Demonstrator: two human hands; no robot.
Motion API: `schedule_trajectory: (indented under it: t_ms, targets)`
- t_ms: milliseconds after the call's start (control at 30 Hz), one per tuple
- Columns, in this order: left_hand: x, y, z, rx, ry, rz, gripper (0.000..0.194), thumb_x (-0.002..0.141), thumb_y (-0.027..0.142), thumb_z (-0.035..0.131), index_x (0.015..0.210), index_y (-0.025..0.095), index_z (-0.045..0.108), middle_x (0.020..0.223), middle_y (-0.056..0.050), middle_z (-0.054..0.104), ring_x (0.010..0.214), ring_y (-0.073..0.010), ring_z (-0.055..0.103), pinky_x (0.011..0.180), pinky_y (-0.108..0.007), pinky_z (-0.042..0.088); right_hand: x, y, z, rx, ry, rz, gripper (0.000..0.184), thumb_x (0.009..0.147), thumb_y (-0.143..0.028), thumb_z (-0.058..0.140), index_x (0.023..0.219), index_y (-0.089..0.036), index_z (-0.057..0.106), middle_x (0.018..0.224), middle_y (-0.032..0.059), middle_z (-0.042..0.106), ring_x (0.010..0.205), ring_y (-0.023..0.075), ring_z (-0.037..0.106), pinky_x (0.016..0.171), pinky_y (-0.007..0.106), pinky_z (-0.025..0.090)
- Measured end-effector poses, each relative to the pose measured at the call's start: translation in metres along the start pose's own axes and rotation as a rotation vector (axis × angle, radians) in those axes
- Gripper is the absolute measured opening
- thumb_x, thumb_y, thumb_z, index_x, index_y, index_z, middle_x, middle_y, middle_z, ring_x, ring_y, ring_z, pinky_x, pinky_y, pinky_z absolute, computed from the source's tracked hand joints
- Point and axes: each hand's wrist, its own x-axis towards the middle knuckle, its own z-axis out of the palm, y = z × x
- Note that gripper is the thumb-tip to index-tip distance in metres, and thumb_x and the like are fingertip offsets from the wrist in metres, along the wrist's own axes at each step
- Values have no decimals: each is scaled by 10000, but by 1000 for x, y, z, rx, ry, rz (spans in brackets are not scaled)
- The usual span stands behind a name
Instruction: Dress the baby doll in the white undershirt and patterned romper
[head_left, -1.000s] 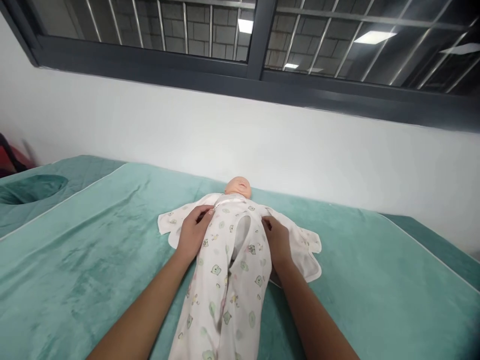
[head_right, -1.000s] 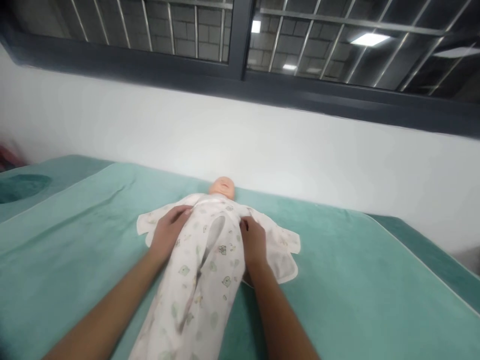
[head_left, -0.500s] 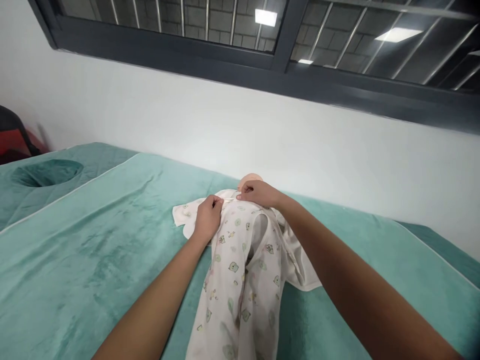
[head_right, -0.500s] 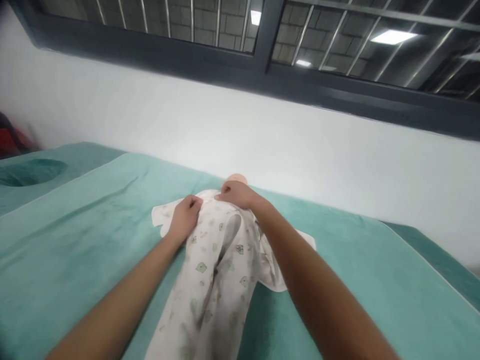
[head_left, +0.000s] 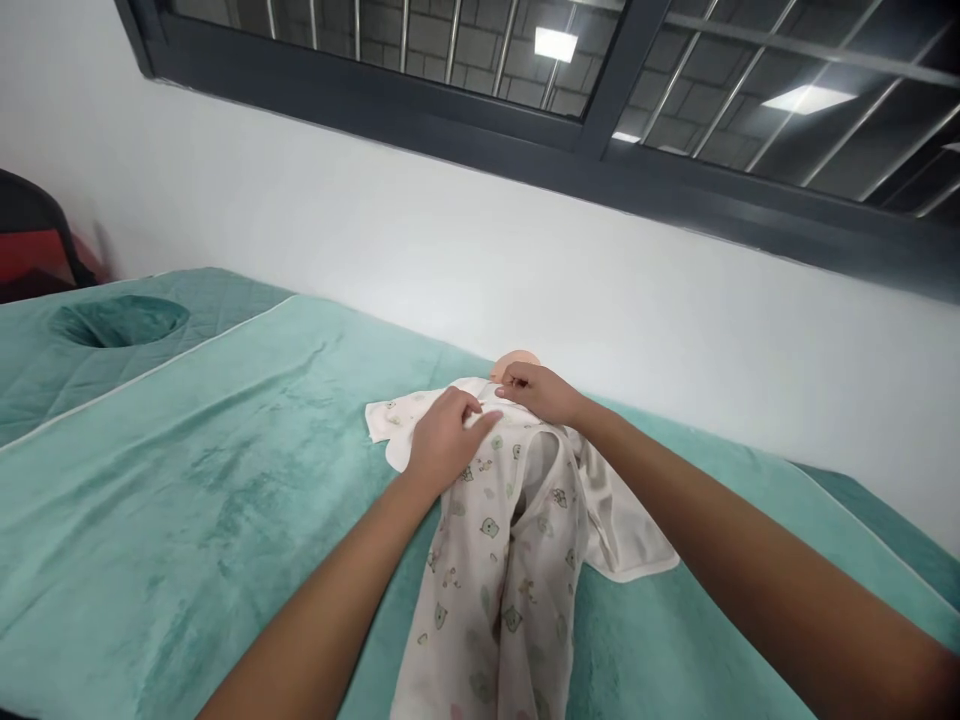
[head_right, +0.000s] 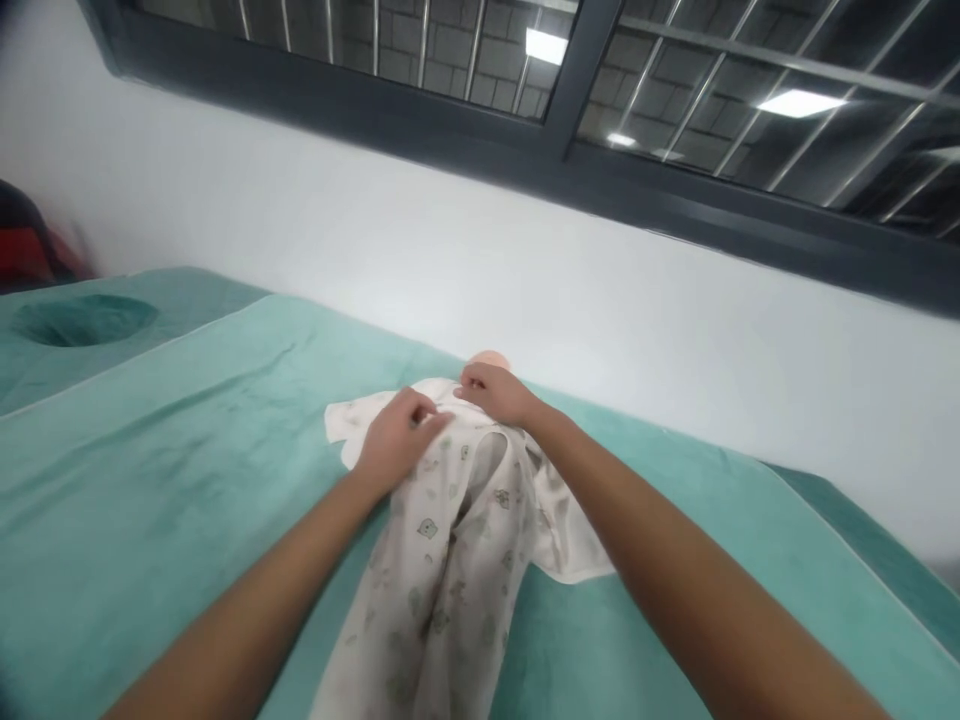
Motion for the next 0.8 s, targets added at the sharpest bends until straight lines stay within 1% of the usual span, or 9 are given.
schedule_trajectory:
  t_ms: [67, 133, 267, 367, 467, 533, 633, 700, 800]
  targets:
    - [-6, 2, -4, 16, -152, 23, 250, 864, 458, 531, 795, 218, 513, 721, 35, 540, 672, -144, 484, 608, -270, 331, -1, 2, 5, -21, 23, -19, 275, 845, -431, 515, 694, -209, 455, 692, -35, 450, 672, 132, 426, 646, 257, 332]
    - [-10, 4, -6, 25, -235, 44, 286, 899, 432, 474, 723, 207, 452, 661, 40, 505, 637, -140, 451, 585, -273, 297, 2, 2, 8, -99, 21, -4, 265, 871, -403, 488, 694, -211, 440, 704, -28, 486, 702, 139, 457, 661, 255, 341]
    - [-13, 10, -10, -78, -282, 75, 317, 934, 388, 413, 681, 198, 381, 637, 43, 469, 625, -129, 422, 590, -269, 289, 15, 0, 11, -253, -9, 114, 246, 900, -338, 460, 694, -213, 413, 765, 14, 587, 754, 166, 517, 681, 270, 353]
    - [-15, 17, -13, -237, -300, 38, 332, 934, 419, 413, 690, 197, 377, 631, 54, 436, 604, -111, 393, 584, -250, 304, 27, -3, 12, -284, -57, 150, 236, 885, -295, 489, 674, -208, 428, 823, 54, 633, 779, 186, 544, 689, 281, 361]
    - [-16, 19, -14, -323, -313, -16, 349, 908, 455, 458, 680, 194, 411, 611, 57, 410, 587, -104, 367, 555, -237, 297, 32, -6, 10, -305, -114, 156, 210, 861, -334, 540, 701, -207, 489, 803, 48, 641, 760, 193, 551, 667, 284, 362]
    - [-15, 16, -14, -374, -291, -68, 353, 896, 478, 472, 686, 195, 459, 600, 57, 409, 580, -106, 374, 546, -232, 307, 31, -9, 7, -272, -177, 129, 226, 853, -426, 556, 770, -216, 552, 803, 27, 646, 743, 183, 555, 648, 276, 370]
    - [-9, 4, -12, -359, -108, -154, 305, 894, 440, 479, 715, 198, 521, 622, 47, 478, 615, -119, 449, 593, -238, 363, 26, -13, 1, -156, -299, 81, 315, 811, -547, 583, 871, -242, 632, 883, 10, 663, 786, 173, 573, 658, 264, 393]
    - [-5, -6, -10, -282, -15, -204, 218, 879, 358, 499, 748, 196, 564, 680, 28, 569, 666, -137, 520, 648, -256, 404, 25, -16, -1, -113, -341, 87, 333, 778, -561, 614, 864, -241, 652, 896, 14, 662, 802, 176, 576, 658, 264, 395]
    - [0, -18, -7, -166, -37, -212, 167, 863, 255, 484, 867, 189, 636, 860, -31, 679, 792, -175, 600, 754, -299, 450, 26, -19, 1, -117, -358, 112, 291, 776, -517, 629, 802, -227, 628, 844, 10, 655, 747, 162, 569, 621, 255, 383]
